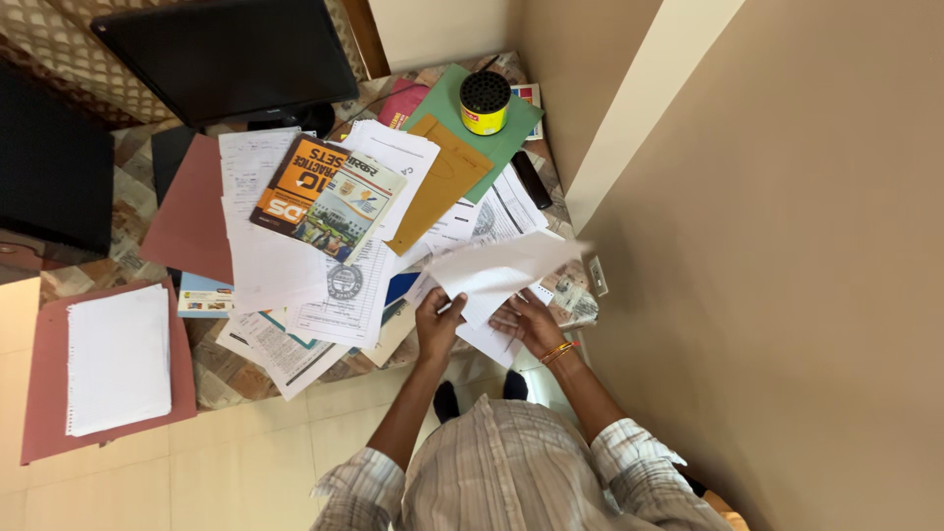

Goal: The person sorts through a pile of papers and notebooks on a cluttered desk, picking up individual sheets, flipping them over, and placing them into a separate stack on a small red table. The person handles various documents, including printed sheets and lined notebook pages, moving them one by one.

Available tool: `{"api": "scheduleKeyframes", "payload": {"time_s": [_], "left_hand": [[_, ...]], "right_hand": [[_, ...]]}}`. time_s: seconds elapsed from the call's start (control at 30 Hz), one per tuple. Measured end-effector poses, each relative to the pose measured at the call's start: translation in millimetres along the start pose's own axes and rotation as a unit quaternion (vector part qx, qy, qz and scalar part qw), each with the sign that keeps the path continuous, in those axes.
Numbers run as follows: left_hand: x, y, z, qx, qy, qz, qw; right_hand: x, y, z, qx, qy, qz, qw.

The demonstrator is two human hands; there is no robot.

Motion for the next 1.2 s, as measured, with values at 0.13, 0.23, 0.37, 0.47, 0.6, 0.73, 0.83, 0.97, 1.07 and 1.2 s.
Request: {"api": "scheduleKeyframes", "payload": {"time_s": [0.13,0.23,0.37,0.47,0.6,0.73,0.83,0.97,1.07,1.2], "left_hand": [[15.2,-5.4,-23.4,0.037,0.015,-0.052,0.998],[21.3,-6.0,-40.3,0.036,-0.014,-0.039,0.998],[30.8,-8.1,-64.9,0.114,-0.071,-0.040,0.990],[46.7,-15.2,-60.6,0.148,-0.059,-0.154,0.975],[73.0,-2.8,-49.6,0.091,-0.064,-0.213,0.971],[79.6,30.5,-42.7,0.033,-0.117,-0.163,0.979],[66.6,48.8,-54.2,0.022,-0.134,-0.083,0.987],[41.8,67.7,-70.9,0.007,-0.125,-0.032,0.992],[39.4,70.6,-80.8,0.009,-0.073,0.037,0.997],[37.8,81.8,-90.8,-0.037,-0.005,0.085,0.996]], "right_hand": [[-14.7,-14.1,-7.1,0.059,-0.022,-0.077,0.995],[-15.2,-3.6,-8.9,0.061,0.079,-0.126,0.987],[-3.4,9.2,-5.8,0.091,0.190,-0.121,0.970],[-0.9,6.6,-8.4,0.110,0.174,-0.161,0.965],[-13.7,-20.5,-19.5,0.113,0.084,-0.251,0.958],[-35.9,-57.7,-24.1,0.126,0.046,-0.340,0.931],[-51.6,-74.3,-30.9,0.110,0.037,-0.338,0.934],[-71.9,-91.2,-38.6,0.139,-0.021,-0.379,0.915],[-78.8,-97.1,-42.3,0.156,-0.031,-0.422,0.893],[-81.5,-97.7,-44.0,0.135,-0.029,-0.432,0.891]]}}
Point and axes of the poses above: each hand's wrist, its own z-axis towards the middle knuckle, its own x-axis out of the back of the hand, y = z × x, the point moved 5 cm from there along z, towards the middle knuckle, and after that the axes turned 5 degrees about -y, right-handed, at the moved point
